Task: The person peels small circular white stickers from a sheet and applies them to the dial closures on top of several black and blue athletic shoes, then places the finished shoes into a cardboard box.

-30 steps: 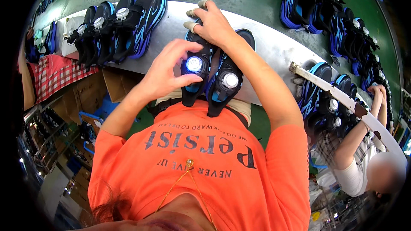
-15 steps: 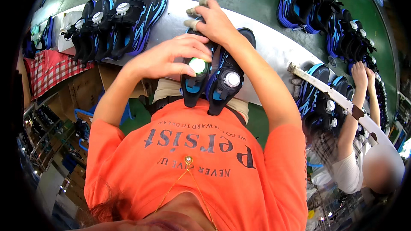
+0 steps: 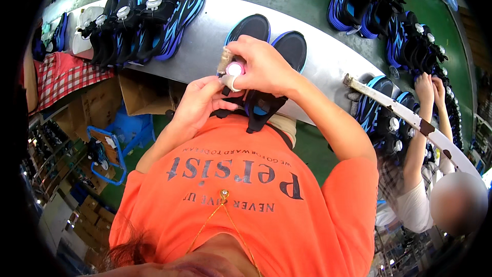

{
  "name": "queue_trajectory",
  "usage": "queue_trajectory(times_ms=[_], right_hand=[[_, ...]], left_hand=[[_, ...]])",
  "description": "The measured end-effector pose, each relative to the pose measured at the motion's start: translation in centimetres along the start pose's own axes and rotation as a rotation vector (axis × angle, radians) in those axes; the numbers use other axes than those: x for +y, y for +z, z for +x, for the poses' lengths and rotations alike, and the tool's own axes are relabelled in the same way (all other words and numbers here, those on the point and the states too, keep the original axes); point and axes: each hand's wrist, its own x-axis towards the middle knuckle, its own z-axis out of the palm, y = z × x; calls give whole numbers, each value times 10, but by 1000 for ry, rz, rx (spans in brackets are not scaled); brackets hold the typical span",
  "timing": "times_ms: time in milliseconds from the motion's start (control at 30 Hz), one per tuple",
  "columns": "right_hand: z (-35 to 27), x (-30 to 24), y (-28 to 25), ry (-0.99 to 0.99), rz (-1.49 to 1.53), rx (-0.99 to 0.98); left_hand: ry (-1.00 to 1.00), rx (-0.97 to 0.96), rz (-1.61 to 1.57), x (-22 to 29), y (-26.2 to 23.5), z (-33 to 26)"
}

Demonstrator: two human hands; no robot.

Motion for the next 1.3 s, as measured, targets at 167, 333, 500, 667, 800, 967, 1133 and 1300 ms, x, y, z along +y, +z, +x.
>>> queue_trajectory(times_ms=[167, 333, 500, 667, 800, 967, 1133, 1300], right_hand=[[-2, 7, -2, 28, 7, -4], [-14, 0, -9, 15, -27, -35], [-20, -21, -7, 77, -139, 114], [-20, -23, -12, 152, 59, 18], [-27, -16, 12, 100, -276, 227], [-18, -23, -10, 139, -287, 44], [47, -14, -92, 10, -677, 362], [131, 47, -110, 440, -1323, 275]], left_hand=[[22, 4, -64, -1, 3, -2], [25, -28, -153, -7, -3, -2], [53, -62, -180, -10, -4, -3], [44, -33, -155, -5, 2, -6], [66, -59, -123, -16, -6, 1], [290, -104, 455, -15, -8, -13], [789, -241, 1236, -18, 8, -19], [734, -182, 1519, -33, 29, 20]])
